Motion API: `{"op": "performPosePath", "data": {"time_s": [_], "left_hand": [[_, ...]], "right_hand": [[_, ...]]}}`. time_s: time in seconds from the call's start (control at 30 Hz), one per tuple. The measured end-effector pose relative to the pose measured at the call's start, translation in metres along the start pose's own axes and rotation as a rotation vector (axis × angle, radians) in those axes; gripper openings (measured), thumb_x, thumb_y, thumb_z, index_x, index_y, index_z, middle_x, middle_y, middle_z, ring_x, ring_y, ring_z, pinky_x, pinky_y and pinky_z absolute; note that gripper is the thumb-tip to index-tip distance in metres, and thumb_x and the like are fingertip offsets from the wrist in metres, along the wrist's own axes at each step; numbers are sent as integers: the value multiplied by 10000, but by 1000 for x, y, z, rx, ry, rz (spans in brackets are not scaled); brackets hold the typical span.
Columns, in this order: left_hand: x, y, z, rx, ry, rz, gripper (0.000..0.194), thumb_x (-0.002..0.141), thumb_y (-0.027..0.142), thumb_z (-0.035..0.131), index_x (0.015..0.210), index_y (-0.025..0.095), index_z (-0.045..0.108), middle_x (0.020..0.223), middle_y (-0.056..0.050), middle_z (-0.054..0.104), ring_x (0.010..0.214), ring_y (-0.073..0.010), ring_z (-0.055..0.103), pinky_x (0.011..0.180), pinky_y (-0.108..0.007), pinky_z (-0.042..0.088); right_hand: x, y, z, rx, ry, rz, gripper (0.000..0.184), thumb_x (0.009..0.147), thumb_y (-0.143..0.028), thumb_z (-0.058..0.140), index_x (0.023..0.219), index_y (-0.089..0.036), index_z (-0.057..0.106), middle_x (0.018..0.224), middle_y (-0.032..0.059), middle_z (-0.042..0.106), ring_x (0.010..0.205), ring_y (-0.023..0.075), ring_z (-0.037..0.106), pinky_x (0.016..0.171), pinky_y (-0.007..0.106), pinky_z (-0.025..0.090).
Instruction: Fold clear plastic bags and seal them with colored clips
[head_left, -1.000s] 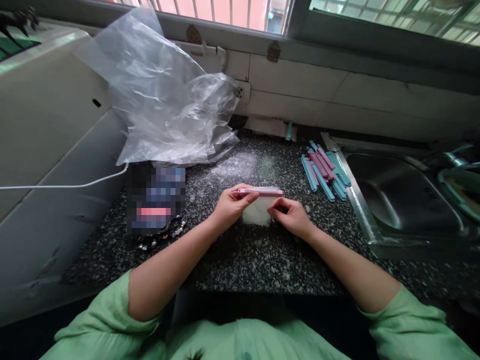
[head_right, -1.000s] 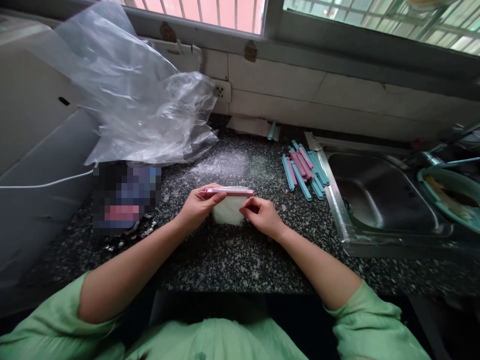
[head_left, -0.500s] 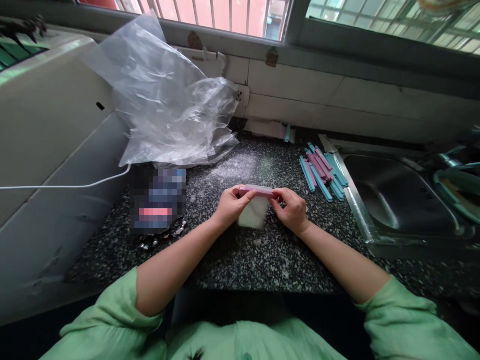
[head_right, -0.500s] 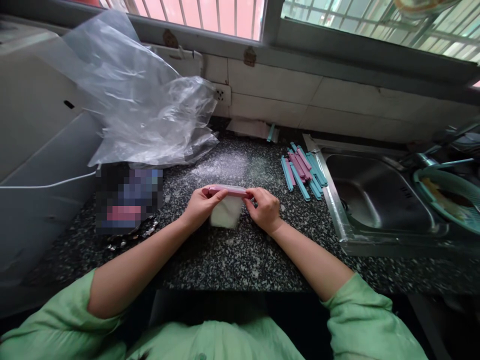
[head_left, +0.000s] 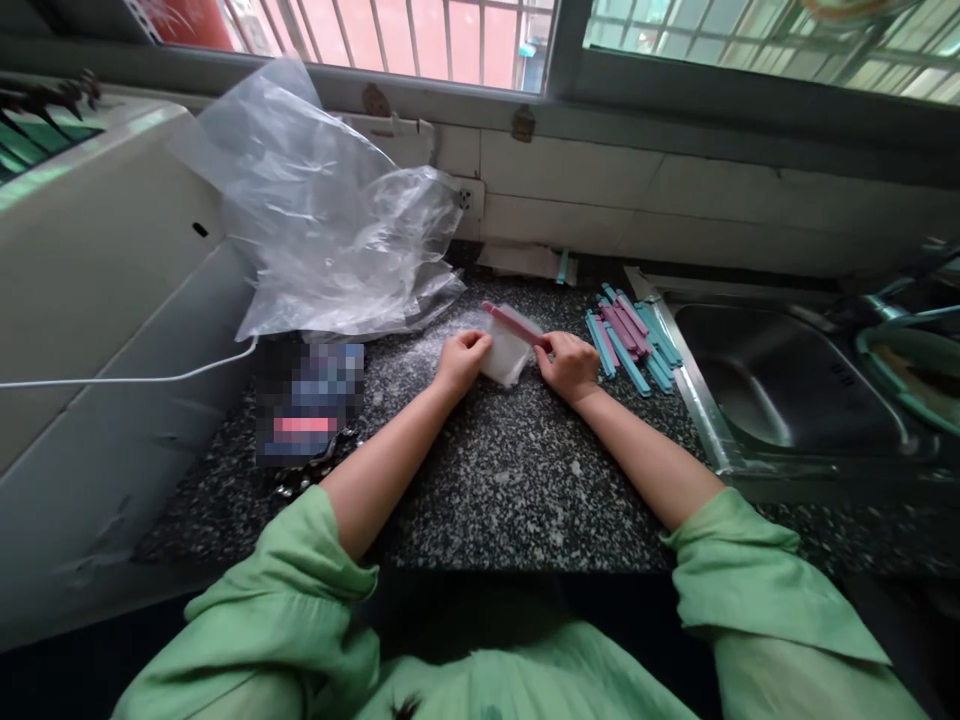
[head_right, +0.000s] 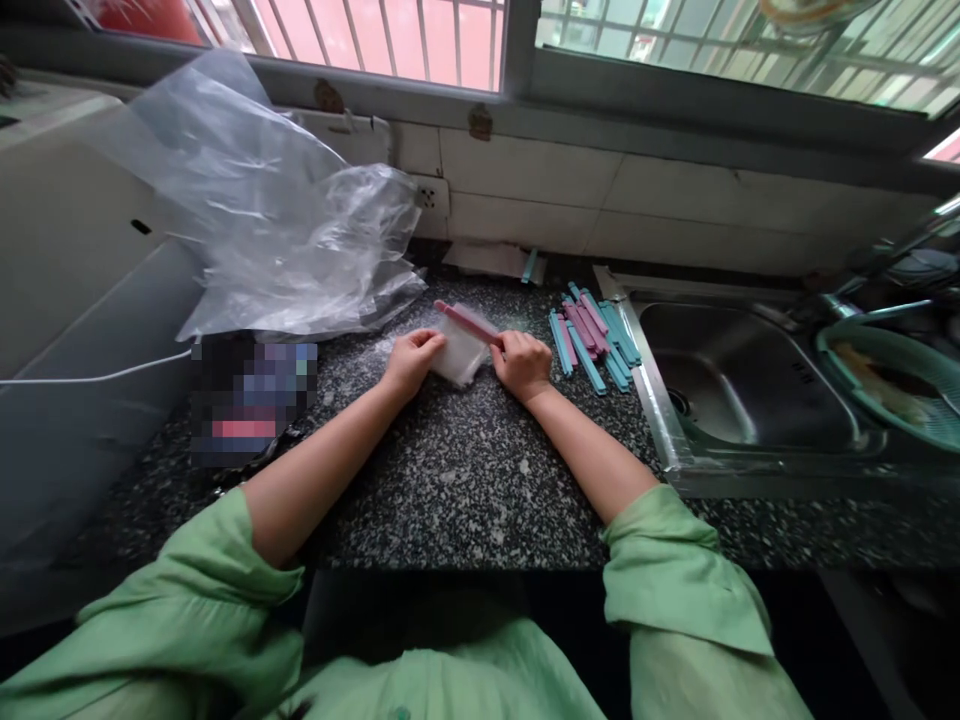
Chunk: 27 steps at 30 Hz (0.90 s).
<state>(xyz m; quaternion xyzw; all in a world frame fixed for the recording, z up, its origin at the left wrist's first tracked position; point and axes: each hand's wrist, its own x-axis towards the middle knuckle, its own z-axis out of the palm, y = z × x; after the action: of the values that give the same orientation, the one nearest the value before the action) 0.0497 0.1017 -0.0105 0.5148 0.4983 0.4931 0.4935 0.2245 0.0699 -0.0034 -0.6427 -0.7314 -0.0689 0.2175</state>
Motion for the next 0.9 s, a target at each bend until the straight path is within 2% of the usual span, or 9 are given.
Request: {"op": "performPosePath", "data": {"time_s": [0.07,0.17,0.27,0.37,0.53,0.7,0.9], "left_hand": [[14,-2,8,40,106,52,125,702,257,532,639,152,557,562,28,519,521,-101,455,541,-222,372],[30,-4,19,128,176,113,114,727,237,534,789,150,576,593,29,519,544,-116,482,578,-238,406],[44,-3,28,226,206,178,283,723,195,572,1000,135,561,596,30,527,590,-137,527,655,-263,436],[60,-4,36,285,245,222,398,728,151,572,1123,147,524,633,20,554,643,-154,562,725,-287,445],[93,-11,49,287,223,252,489,723,115,558,1200,201,492,703,-2,594,758,-190,601,804,-324,438],[126,-16,58,290,230,271,553,704,84,544,1245,181,480,695,-20,588,829,-227,594,853,-380,411],[160,-23,63,243,125,292,553,744,163,540,1284,229,443,878,-50,631,851,-216,579,841,-341,416]], "right_hand": [[7,2,2,-30,-13,87,255,859,-313,454,925,-139,628,896,116,687,851,233,603,691,291,369],[20,4,6,-51,-14,193,280,873,-334,436,939,-135,621,910,137,685,863,246,614,683,294,375],[37,4,11,-64,-20,288,302,887,-347,415,973,-133,610,927,151,682,879,258,623,693,303,394],[57,3,17,-79,-29,357,315,892,-360,402,995,-139,602,939,154,681,879,272,633,699,318,412],[86,3,29,-104,-28,405,343,902,-364,375,993,-117,596,928,171,680,866,272,646,729,346,440],[110,11,42,-120,-17,418,375,903,-385,368,974,-102,603,904,181,676,866,274,651,744,371,459],[133,21,52,-105,7,458,433,918,-403,321,987,-75,595,892,186,648,877,283,641,748,426,462]]}}
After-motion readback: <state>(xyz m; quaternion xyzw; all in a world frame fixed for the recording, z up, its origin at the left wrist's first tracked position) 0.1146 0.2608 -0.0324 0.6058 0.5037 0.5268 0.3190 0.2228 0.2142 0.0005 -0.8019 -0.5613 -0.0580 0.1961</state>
